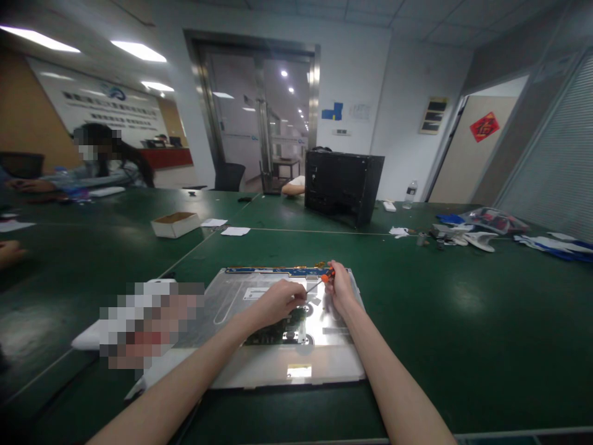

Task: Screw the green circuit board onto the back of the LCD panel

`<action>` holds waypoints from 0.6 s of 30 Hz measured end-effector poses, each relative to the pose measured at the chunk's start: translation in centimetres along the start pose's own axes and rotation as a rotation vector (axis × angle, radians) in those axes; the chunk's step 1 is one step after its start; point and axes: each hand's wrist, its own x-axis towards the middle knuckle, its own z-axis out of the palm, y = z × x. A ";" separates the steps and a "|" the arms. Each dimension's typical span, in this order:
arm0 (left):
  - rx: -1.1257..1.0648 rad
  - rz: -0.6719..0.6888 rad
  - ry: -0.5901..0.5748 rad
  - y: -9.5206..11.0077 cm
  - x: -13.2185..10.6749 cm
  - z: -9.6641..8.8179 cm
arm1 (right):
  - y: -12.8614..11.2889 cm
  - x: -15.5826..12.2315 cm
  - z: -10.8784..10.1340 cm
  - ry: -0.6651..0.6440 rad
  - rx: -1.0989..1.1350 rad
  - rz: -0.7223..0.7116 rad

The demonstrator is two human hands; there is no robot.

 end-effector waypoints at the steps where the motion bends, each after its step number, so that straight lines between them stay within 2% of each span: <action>1: 0.007 0.014 -0.003 -0.1 0.0 0.1 | -0.1 0.0 0.0 0.015 0.008 0.021; 7: 0.046 0.084 -0.015 0.0 -0.1 0.3 | -0.6 -0.4 0.4 0.088 0.061 0.131; 18: 0.085 0.072 -0.059 0.2 -0.1 0.7 | -0.9 -0.7 0.6 0.093 0.050 0.151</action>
